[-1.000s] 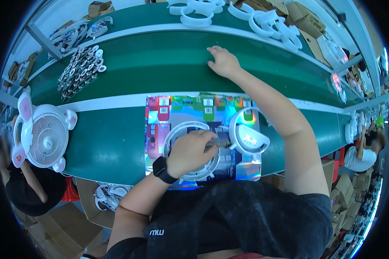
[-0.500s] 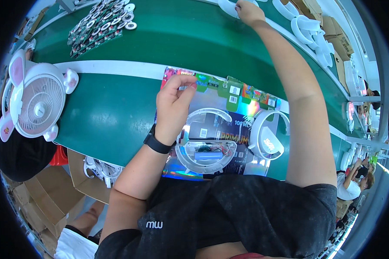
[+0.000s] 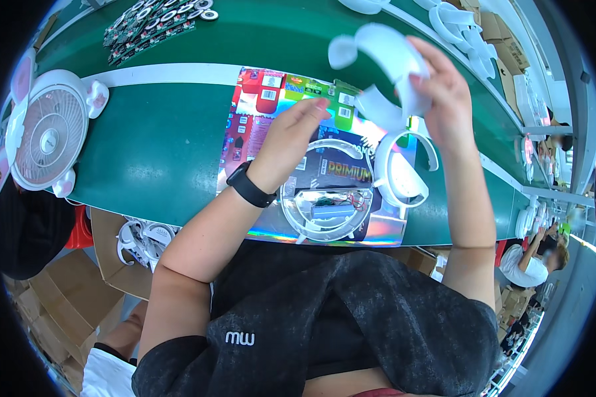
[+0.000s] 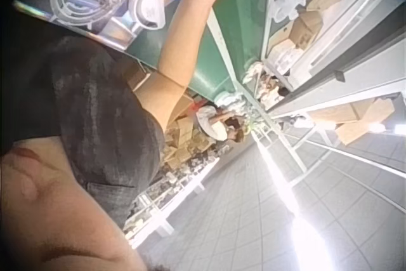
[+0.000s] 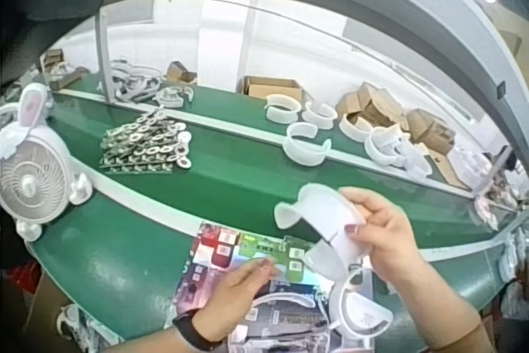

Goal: Assembling components of circular LED light fixtures on an assembly line.

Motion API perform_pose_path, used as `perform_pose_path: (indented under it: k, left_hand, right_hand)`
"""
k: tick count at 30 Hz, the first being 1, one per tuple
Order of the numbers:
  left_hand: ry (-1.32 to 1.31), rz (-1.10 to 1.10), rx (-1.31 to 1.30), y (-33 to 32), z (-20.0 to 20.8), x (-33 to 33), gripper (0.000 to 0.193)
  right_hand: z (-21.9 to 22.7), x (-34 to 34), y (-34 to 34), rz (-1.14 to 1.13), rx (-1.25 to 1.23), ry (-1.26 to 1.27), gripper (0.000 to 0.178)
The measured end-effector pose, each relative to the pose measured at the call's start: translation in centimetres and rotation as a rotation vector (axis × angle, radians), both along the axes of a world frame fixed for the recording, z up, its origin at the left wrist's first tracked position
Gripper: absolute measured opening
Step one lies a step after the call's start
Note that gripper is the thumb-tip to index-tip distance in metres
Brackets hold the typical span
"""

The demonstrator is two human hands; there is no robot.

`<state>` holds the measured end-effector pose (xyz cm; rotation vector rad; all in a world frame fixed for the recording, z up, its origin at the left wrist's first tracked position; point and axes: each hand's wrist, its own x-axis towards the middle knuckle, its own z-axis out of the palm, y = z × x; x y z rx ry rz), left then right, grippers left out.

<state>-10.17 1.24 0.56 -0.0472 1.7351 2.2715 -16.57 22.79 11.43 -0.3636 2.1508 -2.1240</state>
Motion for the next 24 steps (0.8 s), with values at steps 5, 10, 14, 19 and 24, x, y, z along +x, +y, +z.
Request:
perform_pose_path:
  k: [5,10,14,19,24]
  left_hand:
    - [0.073,-0.164,0.489,0.0,2.2,0.6,0.055]
    - [-0.148,-0.316,0.586,-0.4,2.2,0.0,0.037]
    - [-0.153,-0.336,0.652,-1.1,1.5,-0.3,0.038]
    - [0.046,0.003,-0.023,-0.3,1.1,-0.3,0.037]
    - [-0.013,0.010,0.016,-0.2,0.9,-0.7,0.035]
  right_hand:
    - [-1.7,9.5,-1.1,-0.017,0.620,0.566,0.039]
    - [-3.4,13.1,-1.4,0.005,0.506,0.514,0.039]
    - [-2.6,12.0,1.4,0.222,0.958,0.865,0.037]
    - [-1.5,16.3,1.4,0.167,0.898,0.746,0.038]
    - [-2.7,19.2,-1.9,0.382,0.901,0.723,0.040]
